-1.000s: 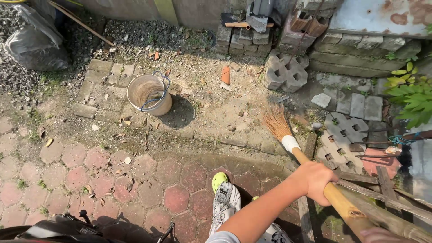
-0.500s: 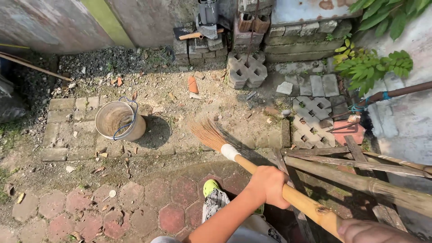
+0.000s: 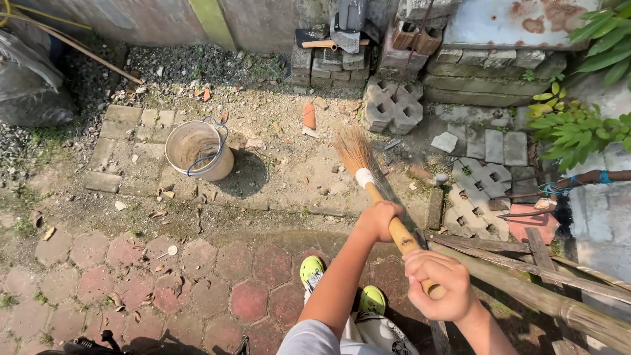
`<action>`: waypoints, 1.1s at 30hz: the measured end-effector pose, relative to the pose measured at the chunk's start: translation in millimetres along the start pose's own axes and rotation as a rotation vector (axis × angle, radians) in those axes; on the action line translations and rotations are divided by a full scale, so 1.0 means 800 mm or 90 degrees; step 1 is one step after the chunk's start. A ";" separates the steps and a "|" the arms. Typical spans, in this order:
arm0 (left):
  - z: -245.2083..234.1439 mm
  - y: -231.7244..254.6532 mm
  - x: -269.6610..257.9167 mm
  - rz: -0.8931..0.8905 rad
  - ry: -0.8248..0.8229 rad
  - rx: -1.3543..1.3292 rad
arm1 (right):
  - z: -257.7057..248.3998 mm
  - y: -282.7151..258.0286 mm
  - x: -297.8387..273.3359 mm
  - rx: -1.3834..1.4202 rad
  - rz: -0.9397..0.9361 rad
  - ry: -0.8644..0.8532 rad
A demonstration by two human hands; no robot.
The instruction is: Sweeping dirt and debris from an outdoor paved area using different types of brooms.
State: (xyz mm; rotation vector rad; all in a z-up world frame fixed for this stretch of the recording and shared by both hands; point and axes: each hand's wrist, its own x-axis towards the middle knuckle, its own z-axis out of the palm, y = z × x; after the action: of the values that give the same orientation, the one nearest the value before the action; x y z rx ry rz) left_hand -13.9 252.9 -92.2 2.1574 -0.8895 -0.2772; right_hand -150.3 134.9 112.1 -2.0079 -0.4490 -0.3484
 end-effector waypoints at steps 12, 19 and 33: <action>-0.120 0.070 -0.061 -0.162 0.085 0.090 | -0.061 -0.065 0.084 0.267 -0.003 -0.036; -0.086 -0.101 -0.049 -0.189 0.152 0.038 | 0.102 0.000 0.118 0.108 -0.083 -0.170; -0.103 0.123 -0.063 -0.193 0.181 0.049 | -0.156 0.102 0.035 0.374 -0.040 -0.392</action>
State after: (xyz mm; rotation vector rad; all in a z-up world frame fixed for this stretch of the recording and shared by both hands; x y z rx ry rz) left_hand -63.5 289.9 31.1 2.3289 -0.4195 -0.0810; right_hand -94.7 -6.1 117.0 -1.4875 -0.8819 0.3532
